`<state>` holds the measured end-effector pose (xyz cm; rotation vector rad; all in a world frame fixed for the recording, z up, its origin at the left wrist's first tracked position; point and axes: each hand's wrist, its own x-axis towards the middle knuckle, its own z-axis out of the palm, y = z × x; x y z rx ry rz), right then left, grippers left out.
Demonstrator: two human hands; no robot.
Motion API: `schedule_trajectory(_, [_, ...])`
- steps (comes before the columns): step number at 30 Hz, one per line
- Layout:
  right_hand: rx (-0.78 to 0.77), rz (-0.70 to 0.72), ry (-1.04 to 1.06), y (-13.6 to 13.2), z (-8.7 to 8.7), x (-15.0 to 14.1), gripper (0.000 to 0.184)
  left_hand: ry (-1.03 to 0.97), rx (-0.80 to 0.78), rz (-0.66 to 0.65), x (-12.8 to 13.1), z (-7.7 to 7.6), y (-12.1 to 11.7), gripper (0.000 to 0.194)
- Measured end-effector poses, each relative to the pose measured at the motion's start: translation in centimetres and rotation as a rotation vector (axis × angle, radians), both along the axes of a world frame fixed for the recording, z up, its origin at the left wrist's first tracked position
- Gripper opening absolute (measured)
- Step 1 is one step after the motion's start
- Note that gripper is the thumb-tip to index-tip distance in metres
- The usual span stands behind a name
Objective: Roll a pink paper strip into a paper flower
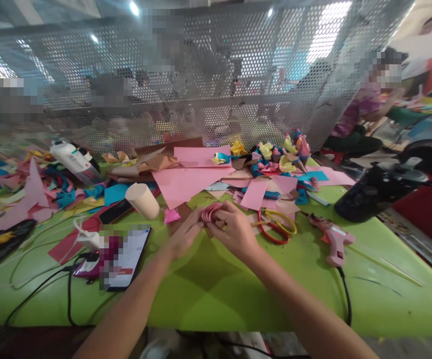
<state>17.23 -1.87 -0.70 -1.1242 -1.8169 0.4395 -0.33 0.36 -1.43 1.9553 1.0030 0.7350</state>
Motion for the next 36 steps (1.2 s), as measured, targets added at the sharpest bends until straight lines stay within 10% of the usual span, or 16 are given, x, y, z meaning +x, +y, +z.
schedule_trajectory(36, [0.198, -0.02, -0.123, 0.3, -0.5, -0.1, 0.018, 0.027, 0.036, 0.024, -0.2, 0.2, 0.0, 0.048])
